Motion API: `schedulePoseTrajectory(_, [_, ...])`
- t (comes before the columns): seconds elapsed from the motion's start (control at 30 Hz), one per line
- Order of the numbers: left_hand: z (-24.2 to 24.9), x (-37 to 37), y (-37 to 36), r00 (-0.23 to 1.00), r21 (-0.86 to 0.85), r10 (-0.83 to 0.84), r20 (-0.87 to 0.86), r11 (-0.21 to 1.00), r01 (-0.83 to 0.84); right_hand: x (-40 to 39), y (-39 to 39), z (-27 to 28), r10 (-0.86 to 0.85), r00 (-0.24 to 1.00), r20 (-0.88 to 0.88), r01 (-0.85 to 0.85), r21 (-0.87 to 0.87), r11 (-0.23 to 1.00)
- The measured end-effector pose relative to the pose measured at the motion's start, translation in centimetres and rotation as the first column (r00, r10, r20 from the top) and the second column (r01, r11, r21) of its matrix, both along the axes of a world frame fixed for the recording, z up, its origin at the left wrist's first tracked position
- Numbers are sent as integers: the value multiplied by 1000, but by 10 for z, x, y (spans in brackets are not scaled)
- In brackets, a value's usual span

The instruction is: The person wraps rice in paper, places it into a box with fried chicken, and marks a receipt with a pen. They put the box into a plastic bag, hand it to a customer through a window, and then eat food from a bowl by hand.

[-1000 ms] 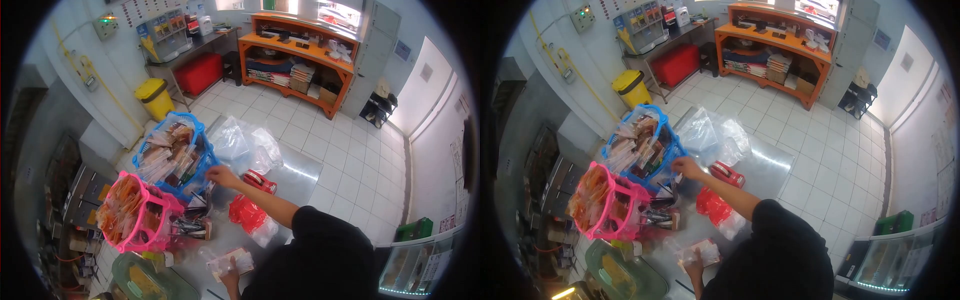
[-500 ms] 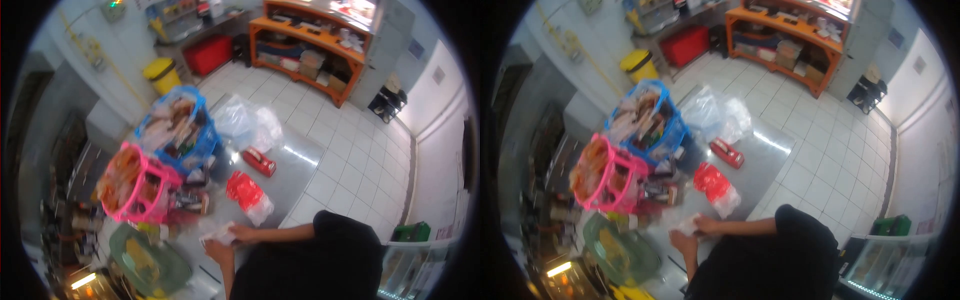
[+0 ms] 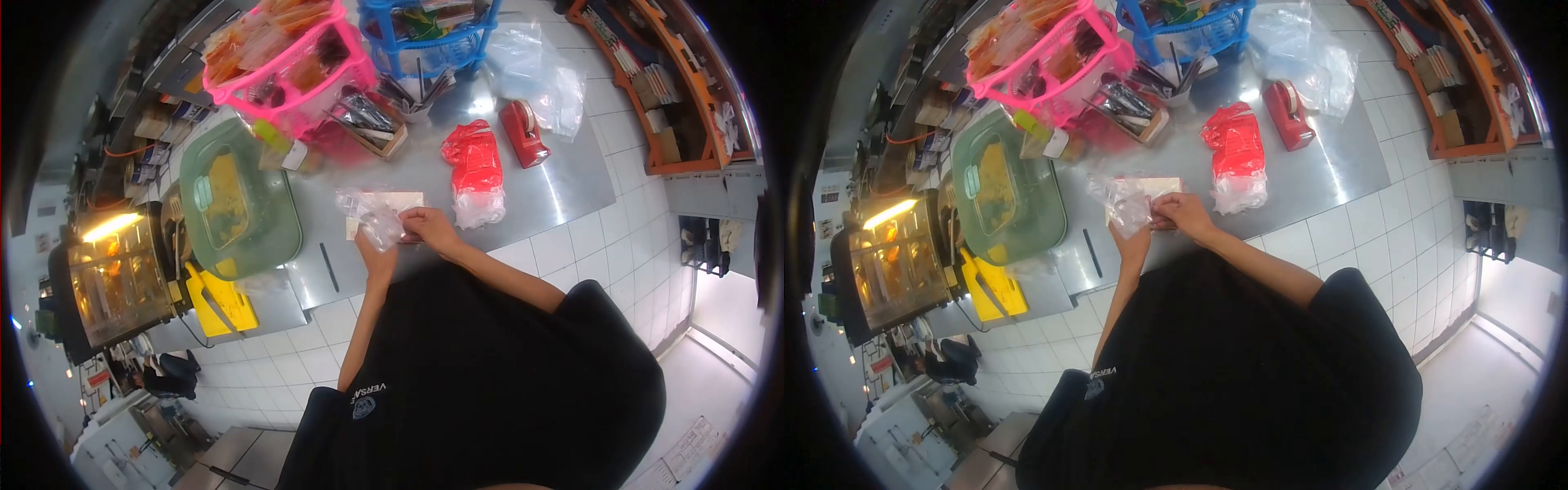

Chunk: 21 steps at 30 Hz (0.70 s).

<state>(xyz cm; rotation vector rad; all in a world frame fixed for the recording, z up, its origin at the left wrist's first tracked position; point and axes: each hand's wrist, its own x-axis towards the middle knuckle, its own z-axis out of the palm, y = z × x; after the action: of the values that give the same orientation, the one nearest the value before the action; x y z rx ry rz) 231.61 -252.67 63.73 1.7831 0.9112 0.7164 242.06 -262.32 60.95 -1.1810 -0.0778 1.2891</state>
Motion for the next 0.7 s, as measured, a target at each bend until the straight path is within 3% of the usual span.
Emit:
schedulePoseTrajectory(0.1, [12,1,1,999,-166,6,42,986,2,-1,-2,-3,33,998,48,-34,41,999])
schedulePoseTrajectory(0.33, [5,3,5,997,-217,40,60,976,-26,1,-1,-5,99,977,190,-106,27,994])
schedulePoseTrajectory(0.43, [-11,-3,12,1000,-199,-15,2,980,15,4,-3,11,186,906,381,-192,-24,981])
schedulePoseTrajectory(0.5, [-17,-7,15,998,-170,-54,-25,984,49,1,-3,4,148,955,256,-158,17,987])
schedulePoseTrajectory(0.53, [-17,-6,15,994,15,-96,-56,995,97,-1,-2,-2,129,973,192,-138,36,990])
schedulePoseTrajectory(0.6, [-17,-2,13,979,373,-153,-134,907,193,-1,-1,-31,101,900,423,-153,90,984])
schedulePoseTrajectory(0.63, [-6,2,8,979,391,-141,-149,901,189,0,1,-32,79,845,529,-165,117,979])
schedulePoseTrajectory(0.7, [18,8,-6,977,424,-115,-182,887,183,-10,5,-22,12,970,243,-31,73,997])
